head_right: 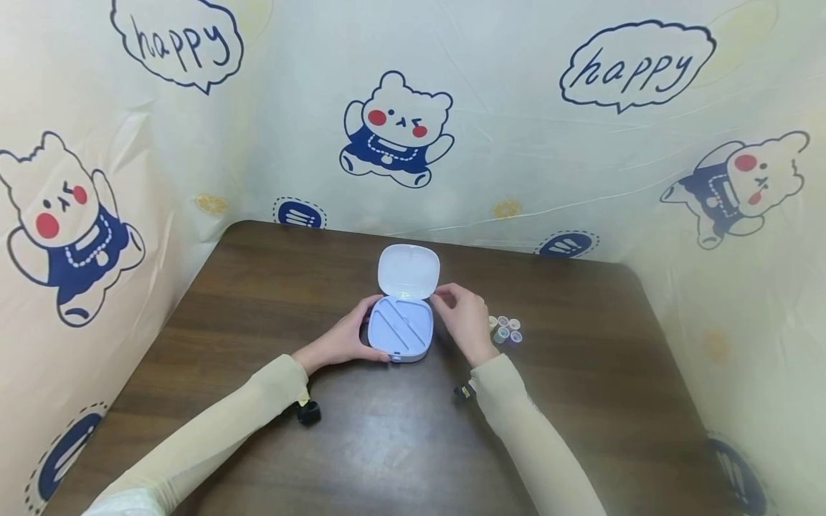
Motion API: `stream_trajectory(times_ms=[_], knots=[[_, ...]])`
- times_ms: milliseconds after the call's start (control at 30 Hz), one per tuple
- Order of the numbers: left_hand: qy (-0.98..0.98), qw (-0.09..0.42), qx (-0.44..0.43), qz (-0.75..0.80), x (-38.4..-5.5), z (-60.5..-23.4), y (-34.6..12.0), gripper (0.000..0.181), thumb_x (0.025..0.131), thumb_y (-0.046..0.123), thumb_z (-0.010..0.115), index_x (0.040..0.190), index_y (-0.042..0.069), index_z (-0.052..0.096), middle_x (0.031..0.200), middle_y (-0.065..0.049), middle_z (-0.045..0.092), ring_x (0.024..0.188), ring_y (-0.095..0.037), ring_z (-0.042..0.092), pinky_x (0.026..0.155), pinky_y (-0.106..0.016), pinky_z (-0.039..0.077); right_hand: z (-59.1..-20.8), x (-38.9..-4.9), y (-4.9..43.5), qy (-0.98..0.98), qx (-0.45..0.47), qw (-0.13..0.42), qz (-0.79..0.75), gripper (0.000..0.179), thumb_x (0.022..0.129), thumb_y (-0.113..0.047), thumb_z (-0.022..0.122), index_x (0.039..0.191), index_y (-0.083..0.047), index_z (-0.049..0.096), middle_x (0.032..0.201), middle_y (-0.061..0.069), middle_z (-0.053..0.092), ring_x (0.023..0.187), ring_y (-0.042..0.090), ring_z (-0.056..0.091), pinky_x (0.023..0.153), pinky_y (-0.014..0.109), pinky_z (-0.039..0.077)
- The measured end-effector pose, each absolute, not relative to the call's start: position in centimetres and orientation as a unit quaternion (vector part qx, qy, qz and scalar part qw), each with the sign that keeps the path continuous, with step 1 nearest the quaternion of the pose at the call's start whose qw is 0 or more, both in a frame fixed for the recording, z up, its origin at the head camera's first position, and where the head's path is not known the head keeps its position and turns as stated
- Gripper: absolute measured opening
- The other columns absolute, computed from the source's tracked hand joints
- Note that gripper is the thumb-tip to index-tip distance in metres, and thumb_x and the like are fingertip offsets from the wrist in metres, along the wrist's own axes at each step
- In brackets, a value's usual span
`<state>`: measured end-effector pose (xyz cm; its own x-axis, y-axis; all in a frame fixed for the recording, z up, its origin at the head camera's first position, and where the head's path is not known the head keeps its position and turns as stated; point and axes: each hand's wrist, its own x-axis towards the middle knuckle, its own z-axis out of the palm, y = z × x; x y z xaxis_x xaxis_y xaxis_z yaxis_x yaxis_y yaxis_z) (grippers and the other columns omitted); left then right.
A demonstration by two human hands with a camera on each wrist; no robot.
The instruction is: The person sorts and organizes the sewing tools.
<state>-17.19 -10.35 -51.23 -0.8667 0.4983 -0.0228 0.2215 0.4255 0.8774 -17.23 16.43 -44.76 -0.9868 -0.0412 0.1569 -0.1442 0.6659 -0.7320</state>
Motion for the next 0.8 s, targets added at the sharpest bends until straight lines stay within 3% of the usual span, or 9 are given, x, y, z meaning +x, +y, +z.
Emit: stream_trajectory(times_ms=[333, 567, 800], knots=[[0.834, 0.144, 0.217, 0.487, -17.3, -51.2, -10.4, 0.12, 0.073, 0.038, 0.097, 0.163, 0.011, 0.022, 0.161, -0.013, 0.036, 0.142, -0.028, 0.045, 0.118, -0.048, 0.037, -45.1, -15.3, 15.7, -0.936, 0.089, 0.058, 0.334, 0.026, 0.096, -0.025, 0.077, 0.114, -0.006, 0.078, 0.102, 0.007, 0.077, 0.094, 0.025, 0.068, 0.084, 0.043, 0.055], [0.833, 0.144, 0.22, 0.487, -17.3, -51.2, -10.2, 0.12, 0.073, 0.039, 0.096, 0.162, 0.011, 0.022, 0.161, -0.014, 0.036, 0.142, -0.029, 0.045, 0.118, -0.049, 0.037, -46.1, -14.2, 15.1, -0.949, 0.114, 0.076, 0.283, 0.024, 0.093, -0.025, 0.08, 0.11, -0.008, 0.08, 0.093, 0.004, 0.076, 0.098, 0.03, 0.063, 0.096, 0.057, 0.044], [0.84, 0.146, 0.215, 0.477, -17.3, -51.5, -10.3, 0.12, 0.074, 0.039, 0.096, 0.163, 0.013, 0.021, 0.162, -0.013, 0.036, 0.142, -0.027, 0.044, 0.118, -0.047, 0.037, -46.8, -13.3, 14.4, -0.955, 0.142, 0.084, 0.248, 0.028, 0.091, -0.027, 0.083, 0.111, -0.007, 0.08, 0.094, 0.006, 0.075, 0.1, 0.031, 0.062, 0.09, 0.049, 0.049]])
